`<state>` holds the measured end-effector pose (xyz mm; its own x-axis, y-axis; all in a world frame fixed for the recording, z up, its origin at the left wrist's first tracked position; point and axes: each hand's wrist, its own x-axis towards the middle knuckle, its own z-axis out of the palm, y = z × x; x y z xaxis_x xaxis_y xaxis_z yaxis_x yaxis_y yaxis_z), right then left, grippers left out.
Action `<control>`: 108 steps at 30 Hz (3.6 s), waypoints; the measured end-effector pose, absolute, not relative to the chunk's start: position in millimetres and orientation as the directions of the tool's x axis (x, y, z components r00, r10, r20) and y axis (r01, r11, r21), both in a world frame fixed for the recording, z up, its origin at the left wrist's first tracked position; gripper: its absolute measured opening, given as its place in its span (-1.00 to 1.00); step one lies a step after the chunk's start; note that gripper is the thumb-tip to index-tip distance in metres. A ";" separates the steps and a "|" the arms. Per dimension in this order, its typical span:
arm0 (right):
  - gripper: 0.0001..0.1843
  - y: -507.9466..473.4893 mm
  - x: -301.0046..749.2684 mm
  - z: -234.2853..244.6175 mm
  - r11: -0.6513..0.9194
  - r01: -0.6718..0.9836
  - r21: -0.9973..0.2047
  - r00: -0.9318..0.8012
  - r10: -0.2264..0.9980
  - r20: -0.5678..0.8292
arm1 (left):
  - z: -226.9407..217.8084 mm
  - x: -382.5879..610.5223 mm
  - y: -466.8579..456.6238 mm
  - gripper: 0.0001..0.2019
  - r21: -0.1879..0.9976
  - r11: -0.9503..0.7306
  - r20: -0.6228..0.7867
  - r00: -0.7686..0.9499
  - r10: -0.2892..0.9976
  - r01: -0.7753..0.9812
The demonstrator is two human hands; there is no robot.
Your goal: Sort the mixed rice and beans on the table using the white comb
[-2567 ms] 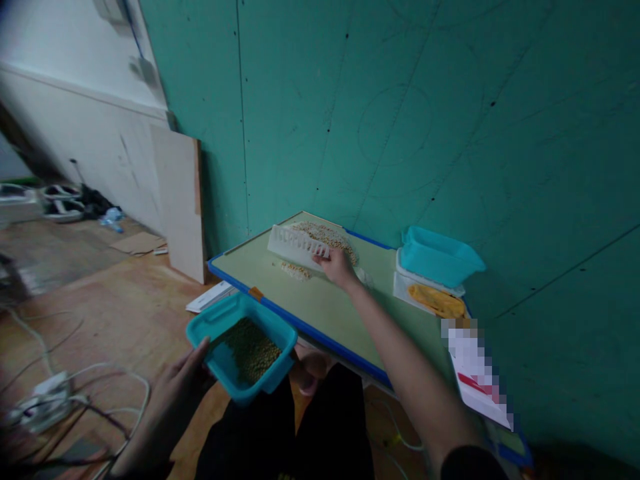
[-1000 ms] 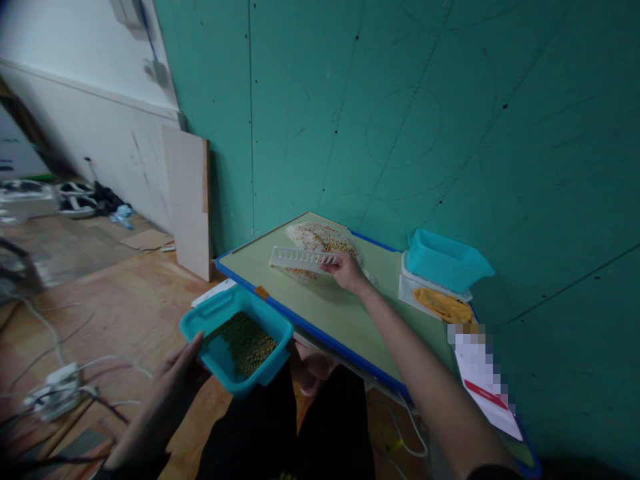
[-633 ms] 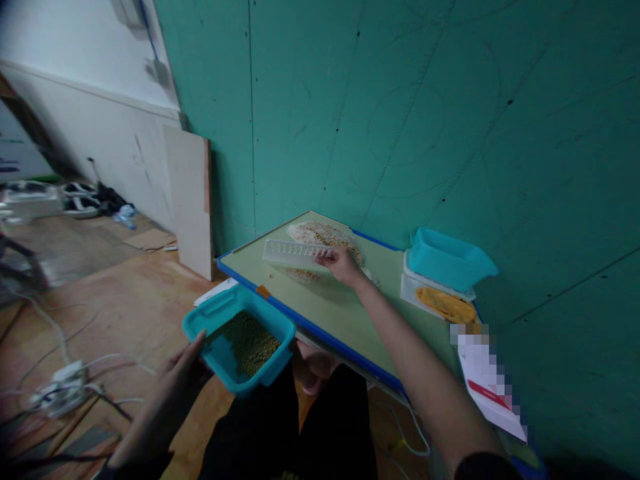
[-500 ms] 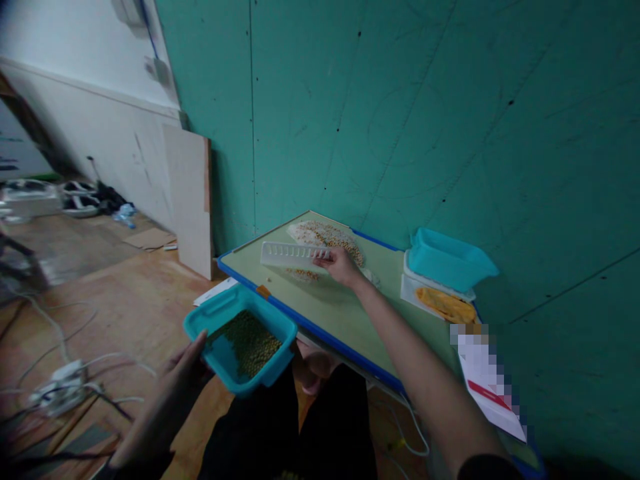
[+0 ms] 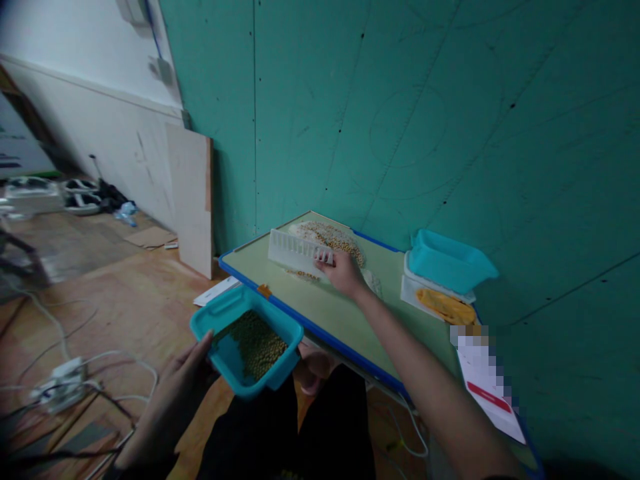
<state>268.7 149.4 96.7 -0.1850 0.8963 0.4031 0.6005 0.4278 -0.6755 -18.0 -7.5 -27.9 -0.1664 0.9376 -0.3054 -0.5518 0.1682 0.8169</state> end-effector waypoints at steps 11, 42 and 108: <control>-0.79 123.0 254.8 96.1 0.311 0.714 -0.627 -0.086 0.928 0.362 | -26.6 -14.9 -9.2 -0.61 0.816 0.177 -0.301 -0.144 0.943 -0.550; -0.79 94.5 250.1 97.4 0.420 0.589 -0.690 -0.073 0.879 0.472 | -20.9 -12.4 -13.2 -0.60 0.826 0.165 -0.271 -0.124 0.955 -0.539; -0.88 137.3 214.7 81.6 0.314 0.483 -0.817 -0.101 0.947 0.304 | -16.3 -5.8 -14.7 -0.61 0.829 0.156 -0.273 -0.144 0.951 -0.537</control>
